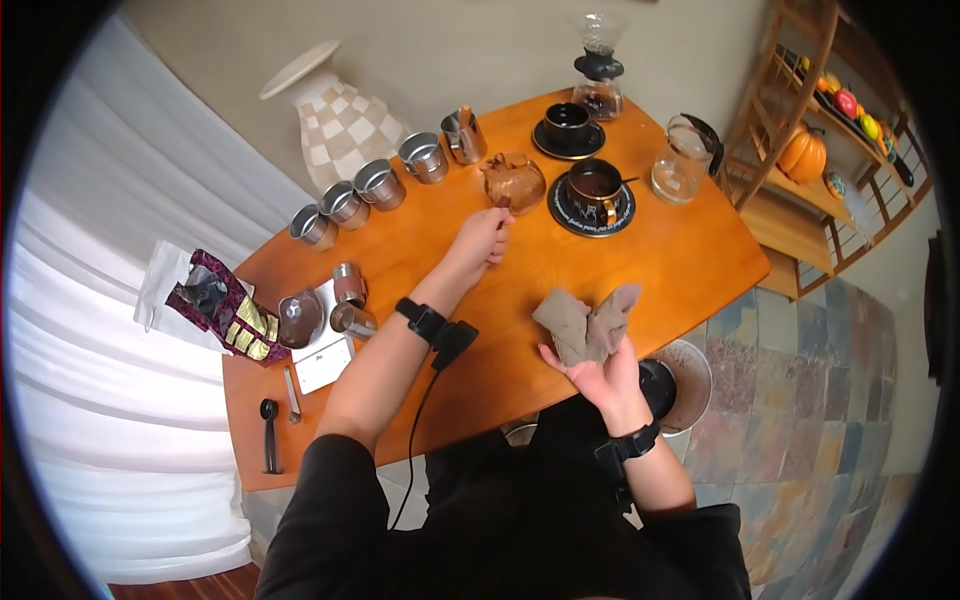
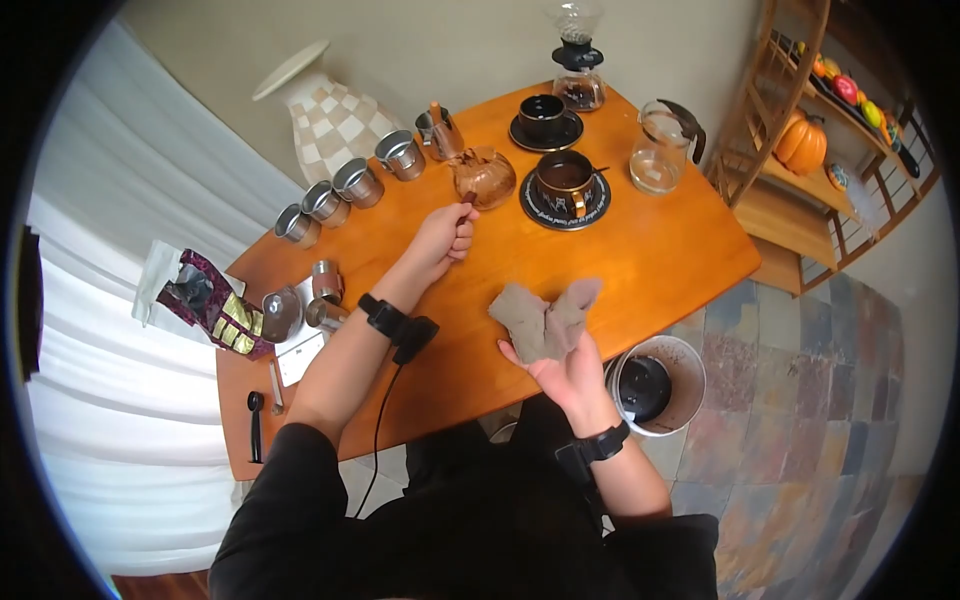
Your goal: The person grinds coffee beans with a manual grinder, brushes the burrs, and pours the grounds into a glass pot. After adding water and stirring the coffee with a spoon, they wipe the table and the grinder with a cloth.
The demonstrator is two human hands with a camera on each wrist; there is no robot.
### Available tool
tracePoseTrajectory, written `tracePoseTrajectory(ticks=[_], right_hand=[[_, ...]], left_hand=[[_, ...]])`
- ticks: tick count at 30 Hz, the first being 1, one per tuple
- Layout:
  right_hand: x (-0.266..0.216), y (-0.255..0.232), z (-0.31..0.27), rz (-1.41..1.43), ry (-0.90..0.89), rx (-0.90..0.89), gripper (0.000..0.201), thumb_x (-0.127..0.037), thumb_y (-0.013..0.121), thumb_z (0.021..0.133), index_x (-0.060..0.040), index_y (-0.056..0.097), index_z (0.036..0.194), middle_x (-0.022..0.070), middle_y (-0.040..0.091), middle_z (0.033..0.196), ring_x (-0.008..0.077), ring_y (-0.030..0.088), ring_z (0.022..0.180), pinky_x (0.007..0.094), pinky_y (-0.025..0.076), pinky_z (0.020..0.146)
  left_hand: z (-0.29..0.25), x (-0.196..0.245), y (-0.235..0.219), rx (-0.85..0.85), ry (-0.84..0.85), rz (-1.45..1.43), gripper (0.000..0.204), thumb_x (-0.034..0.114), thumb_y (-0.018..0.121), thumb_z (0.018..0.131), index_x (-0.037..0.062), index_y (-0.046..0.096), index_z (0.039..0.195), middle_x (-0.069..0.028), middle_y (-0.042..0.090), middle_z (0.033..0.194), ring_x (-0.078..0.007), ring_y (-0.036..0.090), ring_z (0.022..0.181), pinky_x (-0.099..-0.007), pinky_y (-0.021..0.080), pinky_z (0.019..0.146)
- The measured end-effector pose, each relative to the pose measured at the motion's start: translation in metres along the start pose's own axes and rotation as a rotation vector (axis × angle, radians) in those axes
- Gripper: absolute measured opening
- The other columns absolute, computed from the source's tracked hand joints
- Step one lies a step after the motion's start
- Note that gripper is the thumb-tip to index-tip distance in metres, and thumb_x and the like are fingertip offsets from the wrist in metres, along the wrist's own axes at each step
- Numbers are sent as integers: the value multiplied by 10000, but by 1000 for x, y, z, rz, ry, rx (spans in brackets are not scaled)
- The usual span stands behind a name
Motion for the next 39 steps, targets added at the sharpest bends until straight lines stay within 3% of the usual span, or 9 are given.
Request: tracePoseTrajectory(ticks=[5, 9, 15, 19, 23, 25, 27, 30, 39], right_hand=[[4, 3, -1, -41, -25, 34, 339, -221, 465, 994, -78, 473, 1302, 91, 512, 1357, 292, 505, 1238, 548, 423, 1016], [3, -4, 2, -153, -98, -40, 372, -64, 543, 933, -38, 467, 1296, 148, 526, 1327, 280, 540, 1194, 426, 508, 909], [2, 2, 22, -367, -43, 95, 436, 21, 577, 857, -28, 483, 1279, 169, 552, 1262, 299, 573, 1126, 388, 533, 897], [-4, 16, 53, -333, 63, 135, 466, 48, 515, 840, 8, 442, 1298, 176, 543, 1268, 314, 573, 1119, 380, 543, 871], [1, 46, 111, -279, 250, 100, 352, -81, 483, 904, -17, 495, 1250, 161, 615, 1147, 258, 631, 939, 351, 550, 756], [4, 43, 149, -279, 285, 87, 341, -122, 465, 926, -19, 493, 1250, 165, 622, 1129, 250, 634, 894, 345, 549, 740], [7, 33, 174, -283, 320, 74, 338, -164, 446, 949, -20, 491, 1251, 168, 630, 1111, 243, 637, 850, 338, 547, 725], [7, 27, 192, -190, 420, 16, 351, -257, 396, 992, -37, 503, 1244, 155, 641, 1053, 214, 612, 773, 330, 538, 695], [-5, 16, 199, -82, 458, -122, 357, -288, 459, 962, -48, 545, 1211, 133, 608, 1021, 224, 567, 832, 326, 513, 716]], left_hand=[[32, -2, 9, 42, 26, -17, 177, 275, 481, 963, 109, 485, 899, 59, 353, 615, -52, 288, 462, -209, 211, 402], [53, -4, 17, 60, 29, -23, 176, 275, 473, 968, 115, 493, 898, 47, 383, 634, -66, 340, 495, -218, 229, 403], [67, 4, 13, -56, -37, 78, 246, 330, 427, 996, 117, 549, 980, -2, 613, 790, -83, 542, 627, -205, 357, 487], [74, 32, -13, -154, -22, 584, 375, 385, 458, 960, 52, 625, 1005, -61, 665, 854, -127, 615, 697, -251, 468, 529], [37, 98, -42, 11, 107, 866, 306, 286, 537, 928, 29, 614, 1075, -57, 688, 903, -146, 649, 813, -281, 514, 678], [40, 121, -66, 205, 400, 1290, 366, 256, 592, 872, 4, 580, 1137, -104, 687, 888, -225, 658, 805, -334, 529, 710], [47, 129, -90, 429, 553, 1370, 558, 254, 647, 798, 7, 492, 1275, -214, 614, 1110, -342, 597, 1055, -399, 476, 916], [44, 137, -95, 518, 499, 1530, 771, 285, 689, 761, 84, 360, 1429, -232, 475, 1324, -420, 424, 1263, -459, 369, 1057], [103, 137, -114, 506, 101, 1608, 944, 453, 736, 705, 167, 281, 1482, -245, 371, 1455, -421, 298, 1381, -638, 222, 1091]])
Point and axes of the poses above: each hand's wrist, its own z-axis towards the middle knuckle, its own y-axis out of the palm, x = y × z, the point moved 2 cm from there along z, towards the middle knuckle
